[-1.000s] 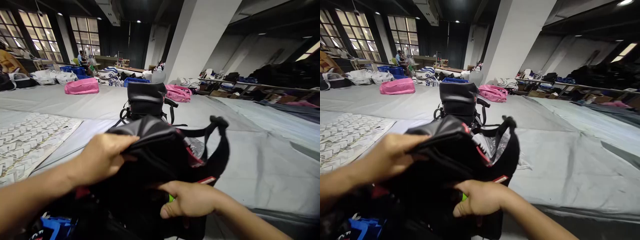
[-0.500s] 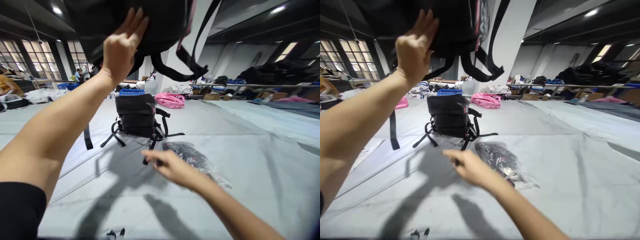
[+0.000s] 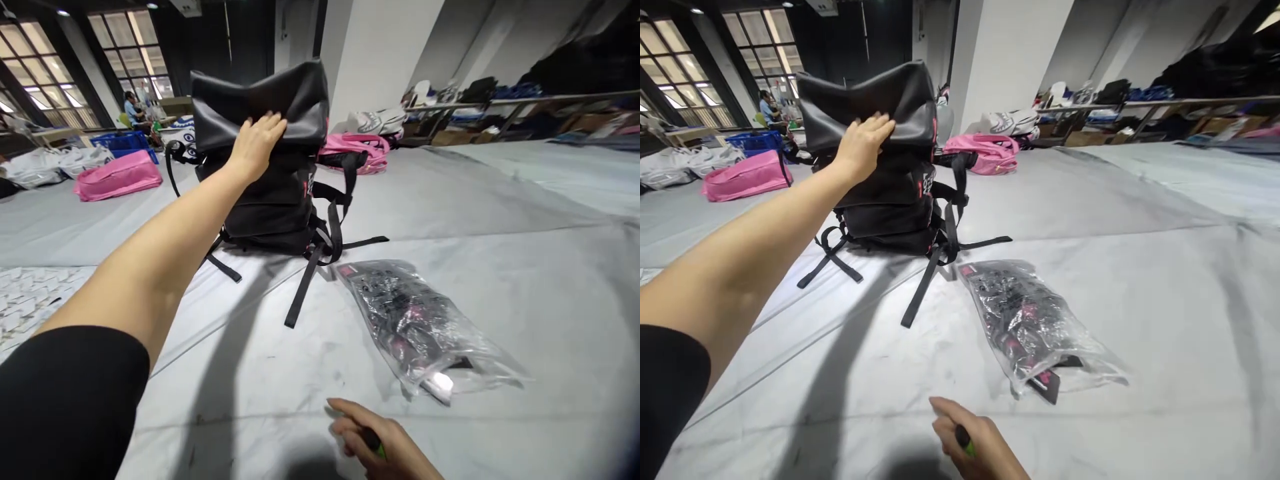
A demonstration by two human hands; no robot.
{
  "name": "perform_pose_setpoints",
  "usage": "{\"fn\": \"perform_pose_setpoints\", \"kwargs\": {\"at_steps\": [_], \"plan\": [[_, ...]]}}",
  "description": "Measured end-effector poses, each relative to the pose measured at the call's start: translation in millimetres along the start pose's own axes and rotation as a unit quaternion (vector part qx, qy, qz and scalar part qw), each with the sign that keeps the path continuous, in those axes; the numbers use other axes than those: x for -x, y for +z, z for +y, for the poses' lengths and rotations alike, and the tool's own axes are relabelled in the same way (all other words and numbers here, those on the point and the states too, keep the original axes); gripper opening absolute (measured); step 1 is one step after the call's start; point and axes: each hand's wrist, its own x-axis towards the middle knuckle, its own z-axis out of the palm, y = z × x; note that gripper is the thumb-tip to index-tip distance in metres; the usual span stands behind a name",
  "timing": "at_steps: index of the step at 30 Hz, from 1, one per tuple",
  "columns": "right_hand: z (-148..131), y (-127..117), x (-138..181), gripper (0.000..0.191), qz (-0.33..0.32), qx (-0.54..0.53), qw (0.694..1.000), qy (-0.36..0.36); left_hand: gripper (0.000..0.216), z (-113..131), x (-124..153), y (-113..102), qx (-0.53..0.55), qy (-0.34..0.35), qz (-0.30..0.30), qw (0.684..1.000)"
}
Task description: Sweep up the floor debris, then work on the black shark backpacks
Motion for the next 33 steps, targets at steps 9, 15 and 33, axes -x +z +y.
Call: {"fn": "perform_pose_setpoints", "kwargs": {"at_steps": [9, 15, 33], "plan": [[-15.7, 10.9, 23.0, 0.054, -0.074, -0.009, 0.997, -0.023, 0.079, 35.1, 112.2, -50.8, 0.025, 0.017, 0.028, 0.999], [-30.3, 27.3, 30.9, 0.066, -0.106, -0.037, 0.993, -0.025, 0.078, 29.7, 334.0, -144.8, -0.005, -0.237, -0.026, 0.971], [-153.2, 35.9, -230.1, 0.084, 0.098, -0.363, 0.926, -0.014, 0.124, -81.5, 210.0, 82.8, 0.449, -0.411, 0.030, 0.793]]}}
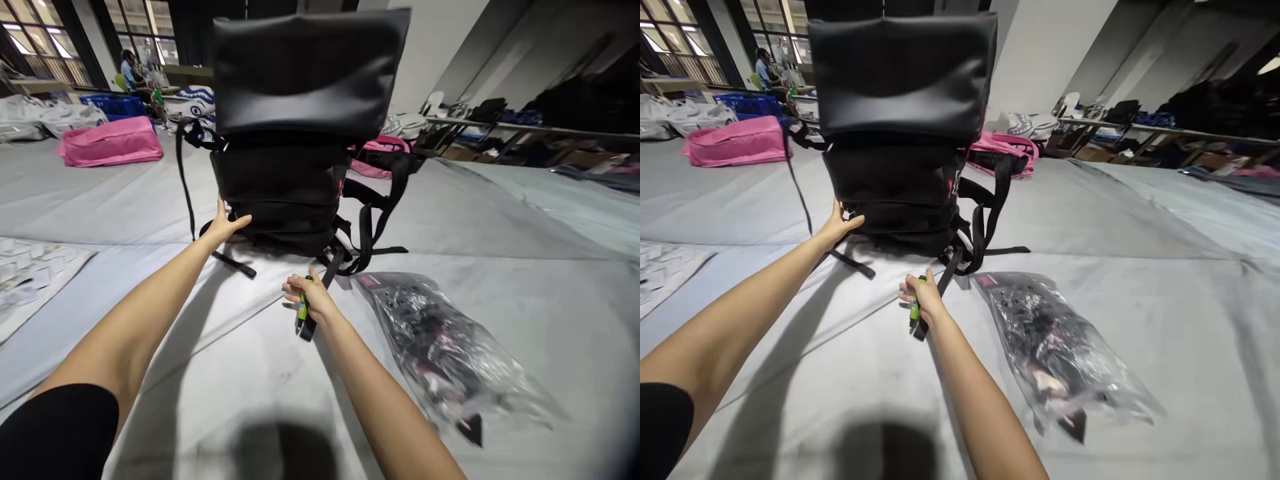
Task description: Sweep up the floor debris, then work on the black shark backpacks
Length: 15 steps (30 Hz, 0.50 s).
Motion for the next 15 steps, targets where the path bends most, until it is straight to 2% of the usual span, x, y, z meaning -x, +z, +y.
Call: {"fn": "perform_pose_setpoints", "kwargs": {"at_steps": [2, 4, 7, 10, 15], "plan": [[-9.0, 0.8, -41.8, 0.078, 0.012, -0.025, 1.000, -0.004, 0.113, -8.9, -24.1, 19.0, 0.030, 0.007, 0.021, 0.999], [-18.1, -3.4, -77.8, 0.064, 0.022, -0.052, 0.998, -0.018, 0.102, -16.9, -40.6, 36.2, 0.033, 0.001, 0.053, 0.998], [-32.1, -18.5, -116.2, 0.041, 0.036, -0.084, 0.994, -0.055, 0.088, -24.2, -58.3, 60.3, 0.009, -0.002, 0.073, 0.997], [-44.0, -34.3, -133.4, 0.033, 0.058, -0.091, 0.991, -0.083, 0.084, -24.0, -71.2, 80.7, -0.002, 0.010, 0.062, 0.998], [-57.2, -43.4, -134.4, 0.032, 0.081, -0.086, 0.986, -0.114, 0.087, -14.4, -79.3, 97.8, -0.049, 0.075, 0.039, 0.995]]}}
